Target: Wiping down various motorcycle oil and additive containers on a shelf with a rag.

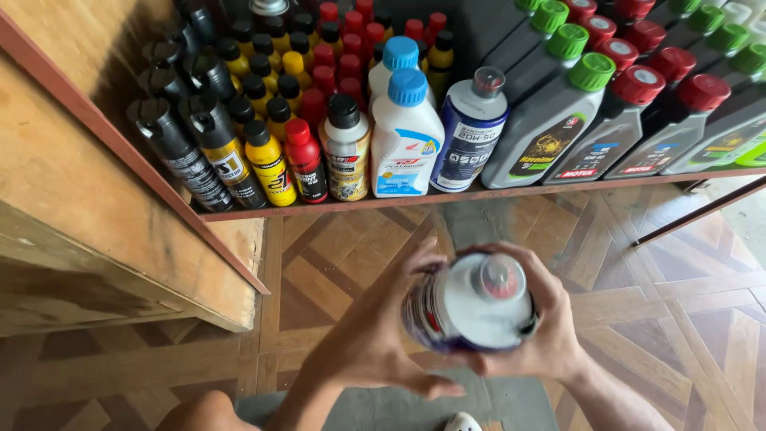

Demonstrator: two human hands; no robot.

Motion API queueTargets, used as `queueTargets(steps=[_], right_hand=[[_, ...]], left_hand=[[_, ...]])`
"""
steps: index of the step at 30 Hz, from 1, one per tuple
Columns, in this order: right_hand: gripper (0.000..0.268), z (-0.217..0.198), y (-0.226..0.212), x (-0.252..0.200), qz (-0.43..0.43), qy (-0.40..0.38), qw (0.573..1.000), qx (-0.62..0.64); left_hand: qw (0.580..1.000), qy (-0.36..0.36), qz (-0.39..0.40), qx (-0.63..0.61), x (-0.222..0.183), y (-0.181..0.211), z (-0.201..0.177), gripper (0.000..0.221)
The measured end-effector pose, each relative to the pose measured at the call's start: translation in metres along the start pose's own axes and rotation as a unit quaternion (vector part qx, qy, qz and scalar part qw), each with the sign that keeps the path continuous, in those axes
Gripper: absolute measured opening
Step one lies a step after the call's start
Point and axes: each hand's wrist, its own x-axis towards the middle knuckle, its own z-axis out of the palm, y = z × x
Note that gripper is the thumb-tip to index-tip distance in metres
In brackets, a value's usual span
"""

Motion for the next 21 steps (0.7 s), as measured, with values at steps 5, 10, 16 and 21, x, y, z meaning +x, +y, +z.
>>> queueTargets(steps=[5,10,16,21], right_hand=[[0.104,-0.008,-0.026,0.036,-0.004,0.068,0.989,-0.131],[0.113,-0.056,-0.048,0.083,-0.083,-0.103,0.978,-0.161],[0.099,-0.1,-0.088,0.132,-0.155,-0.139,0.944,-0.258],[0.103,-0.14,-0.102,0.164,-0.212,-0.099,0.914,-0.331]], left_hand=[[0.97,0.108,0.042,0.215,0.035,0.005,0.016,0.123],[0.986,0.063,0.068,0.141,0.072,0.015,-0.01,0.118],[0.982,-0.014,0.103,0.158,0.126,0.046,-0.042,0.124],[0.956,-0.01,0.227,0.184,0.194,0.051,-0.073,0.128]])
